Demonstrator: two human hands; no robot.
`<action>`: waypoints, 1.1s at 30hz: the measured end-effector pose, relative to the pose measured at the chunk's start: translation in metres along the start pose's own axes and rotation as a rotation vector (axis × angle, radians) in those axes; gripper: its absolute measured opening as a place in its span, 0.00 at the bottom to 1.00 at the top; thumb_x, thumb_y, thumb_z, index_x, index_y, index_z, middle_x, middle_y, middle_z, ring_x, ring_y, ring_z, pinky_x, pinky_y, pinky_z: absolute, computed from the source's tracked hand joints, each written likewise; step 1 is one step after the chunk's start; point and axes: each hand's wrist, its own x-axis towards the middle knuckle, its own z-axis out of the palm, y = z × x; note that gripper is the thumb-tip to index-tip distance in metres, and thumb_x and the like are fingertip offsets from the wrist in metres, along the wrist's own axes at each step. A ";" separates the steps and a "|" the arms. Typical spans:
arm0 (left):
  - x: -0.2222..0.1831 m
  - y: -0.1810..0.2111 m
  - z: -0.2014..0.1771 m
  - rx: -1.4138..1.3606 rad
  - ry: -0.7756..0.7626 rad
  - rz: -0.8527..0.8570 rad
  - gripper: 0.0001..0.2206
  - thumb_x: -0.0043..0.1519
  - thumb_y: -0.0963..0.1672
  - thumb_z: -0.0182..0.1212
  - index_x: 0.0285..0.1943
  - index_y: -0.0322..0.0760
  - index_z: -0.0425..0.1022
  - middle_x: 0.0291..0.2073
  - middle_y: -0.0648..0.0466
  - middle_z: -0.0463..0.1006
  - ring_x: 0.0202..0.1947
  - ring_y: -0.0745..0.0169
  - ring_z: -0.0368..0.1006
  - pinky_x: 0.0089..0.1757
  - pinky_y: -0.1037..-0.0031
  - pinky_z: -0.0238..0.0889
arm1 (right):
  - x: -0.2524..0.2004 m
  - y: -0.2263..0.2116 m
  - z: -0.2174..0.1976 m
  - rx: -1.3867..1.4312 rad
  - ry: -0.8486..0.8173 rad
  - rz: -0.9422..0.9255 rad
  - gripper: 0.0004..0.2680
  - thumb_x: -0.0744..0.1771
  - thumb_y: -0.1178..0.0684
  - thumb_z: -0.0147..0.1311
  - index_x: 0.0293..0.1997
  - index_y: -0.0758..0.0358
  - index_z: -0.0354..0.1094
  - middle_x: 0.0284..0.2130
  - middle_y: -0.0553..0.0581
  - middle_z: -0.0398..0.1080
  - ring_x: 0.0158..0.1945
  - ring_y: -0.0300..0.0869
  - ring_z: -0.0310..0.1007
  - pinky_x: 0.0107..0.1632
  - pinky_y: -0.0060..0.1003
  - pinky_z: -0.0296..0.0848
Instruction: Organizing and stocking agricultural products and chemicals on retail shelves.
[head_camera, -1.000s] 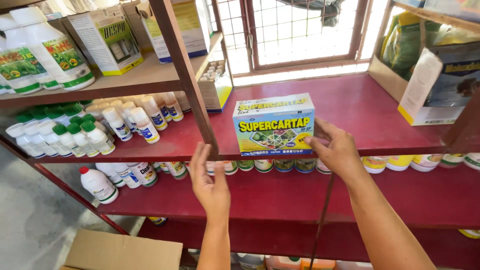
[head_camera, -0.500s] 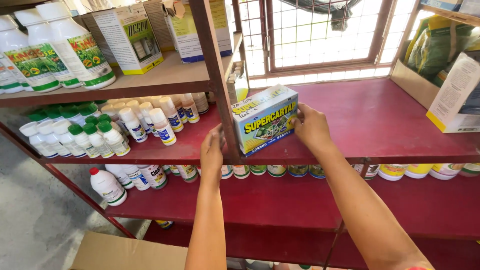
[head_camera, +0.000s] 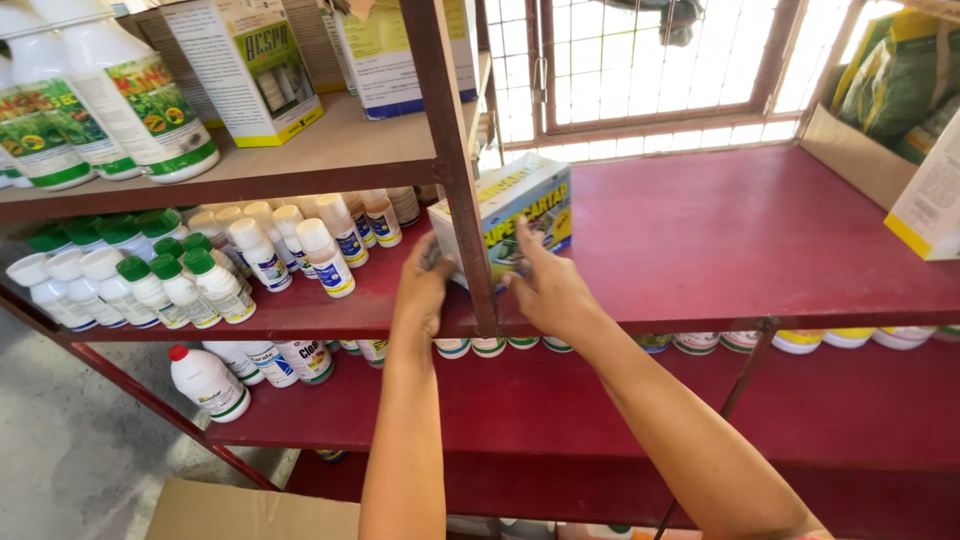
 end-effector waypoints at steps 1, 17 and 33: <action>0.009 -0.010 -0.013 0.006 -0.007 -0.007 0.23 0.63 0.35 0.53 0.70 0.34 0.67 0.62 0.48 0.76 0.61 0.58 0.71 0.59 0.70 0.63 | 0.002 0.004 0.008 0.004 0.005 0.010 0.31 0.66 0.55 0.57 0.77 0.65 0.42 0.59 0.82 0.61 0.63 0.64 0.66 0.61 0.44 0.71; -0.058 0.052 -0.026 0.086 0.176 0.204 0.34 0.61 0.56 0.63 0.70 0.33 0.62 0.62 0.45 0.73 0.64 0.55 0.66 0.61 0.64 0.59 | 0.033 0.009 0.025 1.050 -0.348 0.235 0.18 0.69 0.65 0.41 0.68 0.68 0.63 0.54 0.52 0.73 0.56 0.36 0.71 0.62 0.35 0.68; -0.060 0.054 0.010 0.343 0.170 0.283 0.26 0.67 0.50 0.59 0.69 0.33 0.60 0.58 0.44 0.77 0.59 0.57 0.71 0.57 0.69 0.63 | 0.042 0.007 0.020 1.024 -0.281 0.276 0.19 0.70 0.51 0.40 0.70 0.64 0.61 0.55 0.53 0.72 0.59 0.39 0.70 0.65 0.41 0.66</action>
